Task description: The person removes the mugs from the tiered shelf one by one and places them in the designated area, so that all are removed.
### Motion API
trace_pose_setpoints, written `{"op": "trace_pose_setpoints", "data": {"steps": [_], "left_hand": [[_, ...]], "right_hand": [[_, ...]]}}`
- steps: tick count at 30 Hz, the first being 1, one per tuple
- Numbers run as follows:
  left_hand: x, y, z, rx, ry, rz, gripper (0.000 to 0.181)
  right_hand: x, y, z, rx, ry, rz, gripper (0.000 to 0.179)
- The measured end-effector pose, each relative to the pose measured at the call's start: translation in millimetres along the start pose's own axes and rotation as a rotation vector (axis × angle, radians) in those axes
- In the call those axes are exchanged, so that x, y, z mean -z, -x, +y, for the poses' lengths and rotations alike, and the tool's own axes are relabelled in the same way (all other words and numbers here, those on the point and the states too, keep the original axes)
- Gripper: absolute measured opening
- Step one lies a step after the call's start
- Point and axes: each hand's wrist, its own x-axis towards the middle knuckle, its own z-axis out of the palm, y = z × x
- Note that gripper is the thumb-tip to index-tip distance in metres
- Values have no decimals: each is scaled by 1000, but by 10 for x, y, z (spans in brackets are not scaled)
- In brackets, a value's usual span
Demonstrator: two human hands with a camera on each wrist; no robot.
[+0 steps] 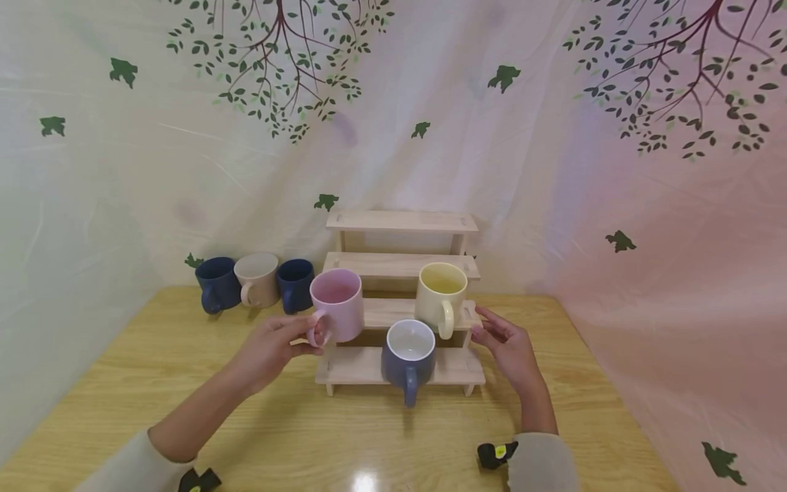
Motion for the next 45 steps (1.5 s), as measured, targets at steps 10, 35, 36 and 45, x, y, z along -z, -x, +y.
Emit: {"op": "trace_pose_setpoints", "data": {"steps": [10,35,36,45], "left_hand": [[346,210,33,-4,-64,46,41],[1214,661,-25,-73,-66,208,34],[1249,675,-31,-74,-61,211,33],[1560,715,-55,-67,-54,257,33]], "right_hand": [[-1,10,-18,-1,-9,3,58],[15,-6,-2,-10,-9,-1,59],[14,-5,-3,-11,-12,-1,59],[18,11,-26,-31,11,-2,58]]}}
